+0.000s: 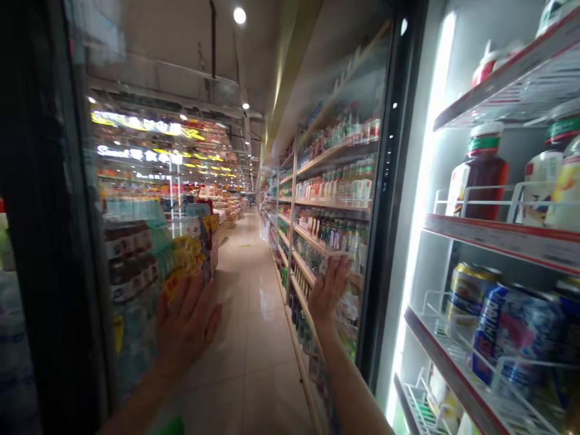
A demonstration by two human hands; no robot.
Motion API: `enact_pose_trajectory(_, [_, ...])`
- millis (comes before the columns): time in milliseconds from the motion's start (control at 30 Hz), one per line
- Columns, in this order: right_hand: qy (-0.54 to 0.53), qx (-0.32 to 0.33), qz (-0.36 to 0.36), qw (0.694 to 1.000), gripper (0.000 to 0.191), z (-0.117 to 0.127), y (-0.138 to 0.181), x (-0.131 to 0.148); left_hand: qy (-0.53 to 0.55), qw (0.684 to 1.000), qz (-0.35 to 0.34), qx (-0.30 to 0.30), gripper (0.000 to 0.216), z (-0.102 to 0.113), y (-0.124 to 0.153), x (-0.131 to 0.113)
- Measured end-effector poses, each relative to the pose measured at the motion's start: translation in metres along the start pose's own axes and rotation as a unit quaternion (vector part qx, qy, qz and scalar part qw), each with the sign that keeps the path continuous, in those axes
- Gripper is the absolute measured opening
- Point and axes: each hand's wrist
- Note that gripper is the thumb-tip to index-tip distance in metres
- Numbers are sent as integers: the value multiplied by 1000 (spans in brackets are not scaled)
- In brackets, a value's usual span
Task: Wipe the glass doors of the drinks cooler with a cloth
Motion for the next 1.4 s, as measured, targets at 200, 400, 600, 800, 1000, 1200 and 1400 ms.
enact_pose_trajectory(200, [-49,137,183,972,55,0,15,11,6,1000,10,-4,61,-1,1,1])
enact_pose_trajectory(400, [-5,7,7,1000,54,2,-8,-41,0,1000,10,4,61,-3,2,1])
enact_pose_trajectory(600, [-28,85,118,989,49,1,-18,-55,-37,999,-29,1,65,-5,2,6])
enact_pose_trajectory(800, [-9,8,6,1000,49,-4,-40,-72,-45,998,-41,7,68,-5,3,10])
enact_pose_trajectory(1000, [-1,23,40,999,49,1,-42,-61,-49,997,-52,-2,67,-5,2,10])
enact_pose_trajectory(1200, [-61,146,213,964,47,-3,0,17,-27,999,-17,0,66,-3,0,7])
enact_pose_trajectory(1400, [-24,7,16,1000,49,-7,-44,-3,-23,1000,-17,7,65,-3,1,5])
Point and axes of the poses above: each hand's wrist, its own y-axis away from the middle knuckle, its own z-axis out of the back of the hand, x = y × z, and after that the axes turned 2 degrees about -z, right-handed
